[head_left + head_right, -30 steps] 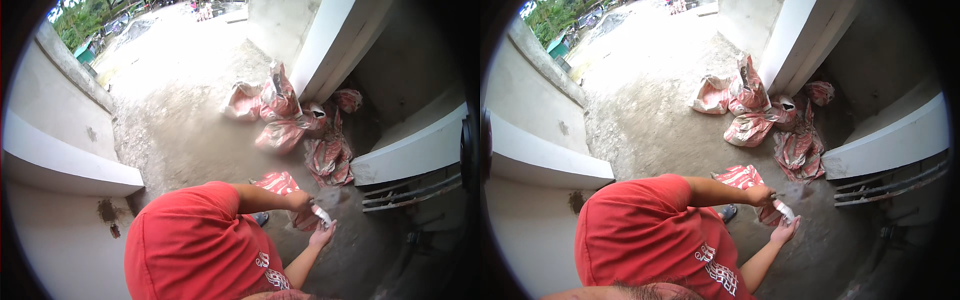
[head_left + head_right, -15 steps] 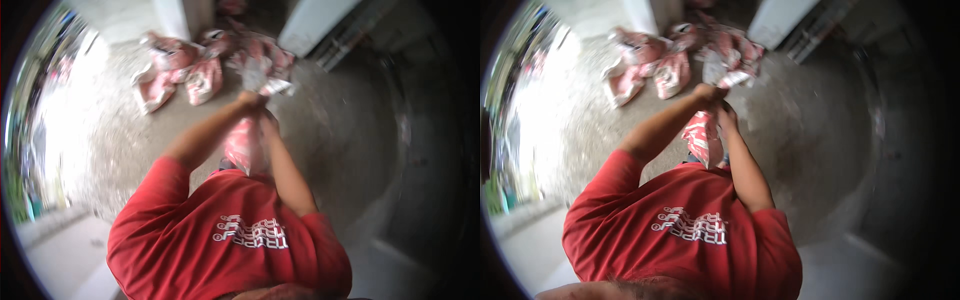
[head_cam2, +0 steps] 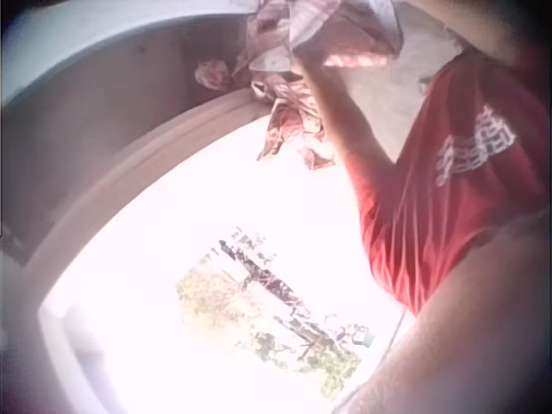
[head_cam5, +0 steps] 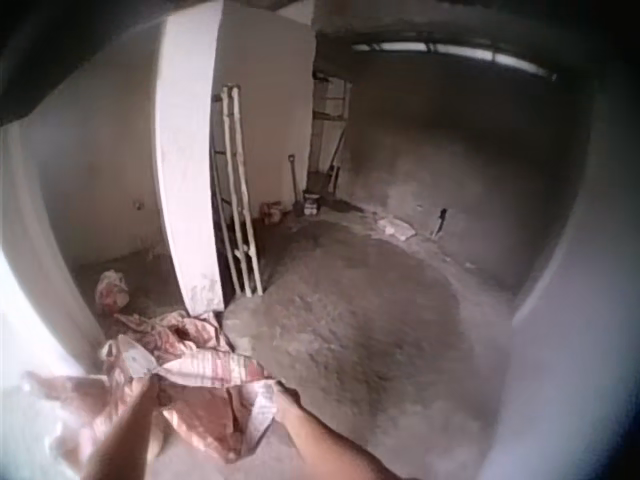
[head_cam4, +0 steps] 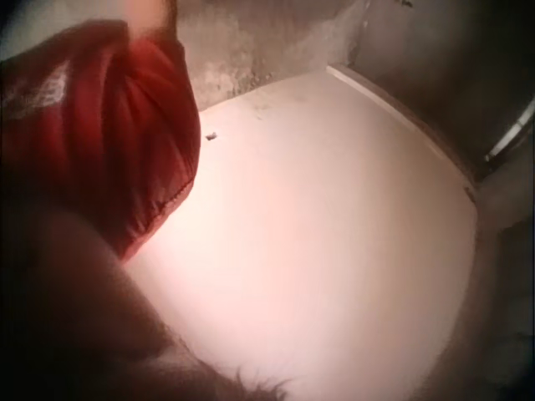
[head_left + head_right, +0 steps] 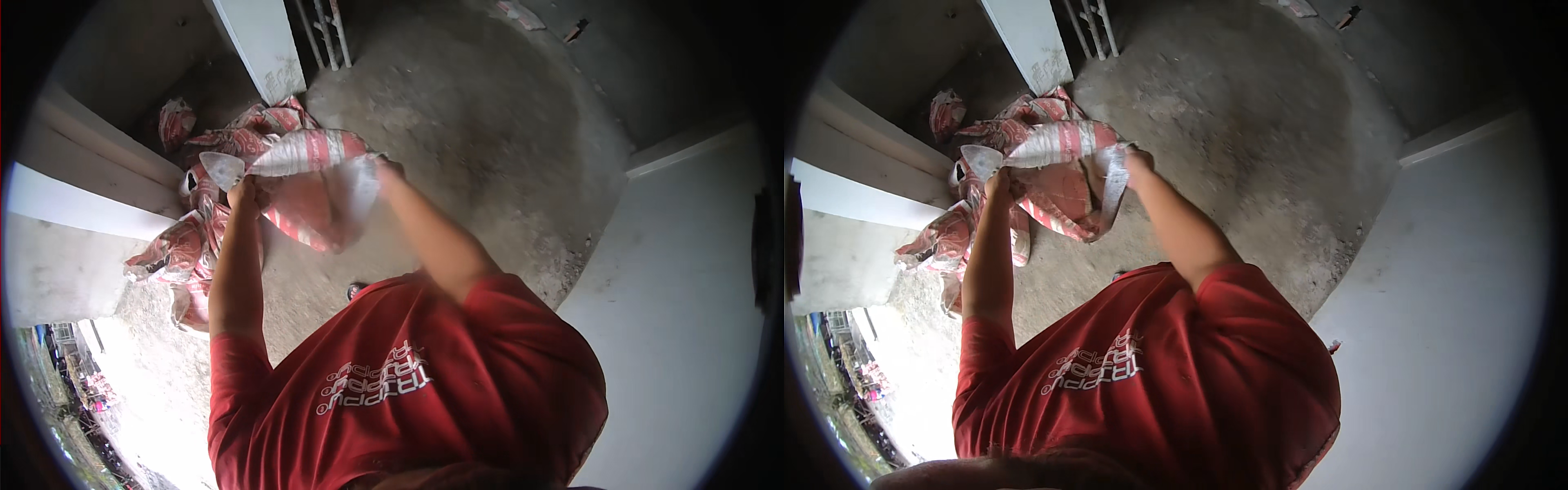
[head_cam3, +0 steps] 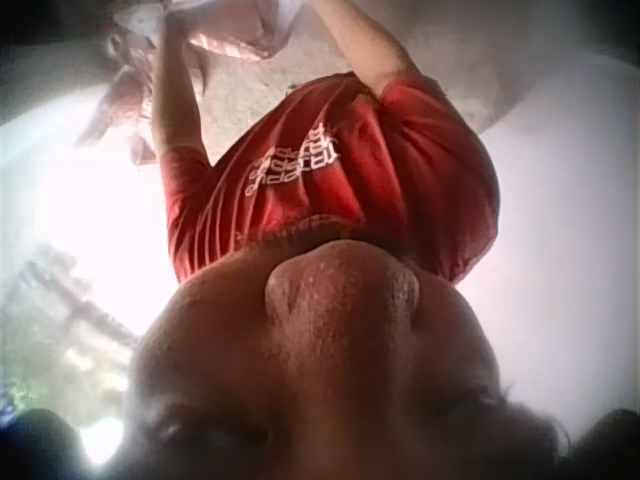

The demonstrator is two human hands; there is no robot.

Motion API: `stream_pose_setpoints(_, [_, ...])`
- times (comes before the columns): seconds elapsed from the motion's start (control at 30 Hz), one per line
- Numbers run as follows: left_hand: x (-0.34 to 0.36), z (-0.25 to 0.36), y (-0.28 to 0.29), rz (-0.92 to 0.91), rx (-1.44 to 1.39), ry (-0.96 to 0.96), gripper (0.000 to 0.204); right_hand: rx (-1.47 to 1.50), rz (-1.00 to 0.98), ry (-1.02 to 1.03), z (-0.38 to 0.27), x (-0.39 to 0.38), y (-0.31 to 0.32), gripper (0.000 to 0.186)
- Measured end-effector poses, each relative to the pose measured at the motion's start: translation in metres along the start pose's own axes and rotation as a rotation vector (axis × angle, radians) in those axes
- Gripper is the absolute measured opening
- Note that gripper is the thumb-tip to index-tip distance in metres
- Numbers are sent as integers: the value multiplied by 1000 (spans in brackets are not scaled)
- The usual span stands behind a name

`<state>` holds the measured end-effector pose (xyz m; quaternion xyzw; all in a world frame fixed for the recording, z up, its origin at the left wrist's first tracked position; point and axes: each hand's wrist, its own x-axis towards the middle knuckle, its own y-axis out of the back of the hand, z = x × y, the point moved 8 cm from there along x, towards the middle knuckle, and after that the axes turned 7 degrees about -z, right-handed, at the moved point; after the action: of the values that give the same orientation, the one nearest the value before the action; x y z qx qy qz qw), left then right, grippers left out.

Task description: The person applies wet cement to the base of a wall using a trowel after carrying a bag of cement into the room.

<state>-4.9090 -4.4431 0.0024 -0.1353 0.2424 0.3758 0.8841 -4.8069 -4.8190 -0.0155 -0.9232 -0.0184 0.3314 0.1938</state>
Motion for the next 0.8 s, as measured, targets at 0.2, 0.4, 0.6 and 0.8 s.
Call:
stream_pose_setpoints(0.2, [39,-23,-61,-97,250,77,18,169,-479,-229,-60,20,33,29])
stream_pose_setpoints(0.4, [87,6,-127,51,1234,-358,45,59,-334,-11,-180,45,49,29])
stream_pose_setpoints(0.6, [-113,-16,-435,-537,944,-913,59,-536,-143,139,-207,118,170,61])
stream_pose_setpoints(0.8, [-109,-34,-612,-549,933,-820,41,-578,-89,209,-315,133,313,72])
